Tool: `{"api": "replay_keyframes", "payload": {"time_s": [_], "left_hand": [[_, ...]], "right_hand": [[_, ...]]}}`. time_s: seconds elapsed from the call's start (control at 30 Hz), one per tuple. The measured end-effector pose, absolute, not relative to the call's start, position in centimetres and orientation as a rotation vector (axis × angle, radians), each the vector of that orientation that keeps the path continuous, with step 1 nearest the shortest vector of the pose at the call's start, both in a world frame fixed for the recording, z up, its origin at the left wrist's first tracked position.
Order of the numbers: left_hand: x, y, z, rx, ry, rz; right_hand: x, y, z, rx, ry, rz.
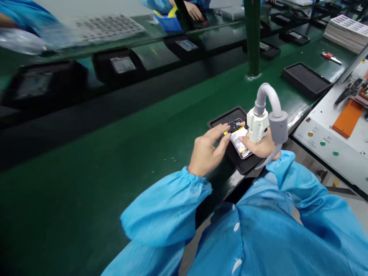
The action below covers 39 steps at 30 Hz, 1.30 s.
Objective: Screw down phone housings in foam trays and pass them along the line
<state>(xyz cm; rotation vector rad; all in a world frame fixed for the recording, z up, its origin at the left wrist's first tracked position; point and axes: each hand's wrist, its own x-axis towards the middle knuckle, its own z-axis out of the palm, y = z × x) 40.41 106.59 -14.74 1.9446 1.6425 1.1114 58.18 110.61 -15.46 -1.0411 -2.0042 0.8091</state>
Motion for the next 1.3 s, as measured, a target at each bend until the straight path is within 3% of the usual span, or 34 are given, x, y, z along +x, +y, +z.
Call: {"api": "replay_keyframes", "payload": {"time_s": [0.13, 0.23, 0.37, 0.53, 0.67, 0.83, 0.97, 1.1, 1.3], "left_hand": [[41.4, 105.1, -17.5, 2.13, 1.679, 0.544], [42.0, 104.4, -18.7, 2.155, 1.666, 0.454], [41.7, 103.7, -21.2, 2.111, 1.674, 0.742], [41.6, 103.3, -23.6, 2.038, 1.692, 1.196], [41.6, 103.6, -23.8, 2.012, 1.737, 1.34], [41.6, 103.6, -23.8, 1.983, 1.761, 1.423], [41.5, 103.5, -23.7, 1.9, 1.779, 1.443], [41.3, 103.3, -23.4, 1.799, 1.776, 1.463], [40.8, 102.9, -23.4, 1.673, 1.804, 1.498]], "right_hand": [[57.9, 110.4, -15.0, -1.023, -1.879, 1.03], [58.6, 110.8, -13.9, -0.982, -1.824, 0.969], [61.8, 113.6, -13.2, -0.928, -1.809, 0.684], [67.1, 120.9, -16.4, -1.211, -2.065, 0.175], [68.8, 126.3, -18.2, -1.279, -2.349, 0.109], [68.0, 129.2, -16.2, -1.348, -2.705, 0.035], [65.1, 124.9, -14.7, -1.346, -2.634, -0.215], [59.9, 114.9, -16.0, -1.105, -2.655, -0.076], [54.3, 107.3, -17.3, -1.443, -2.757, -0.063]]}}
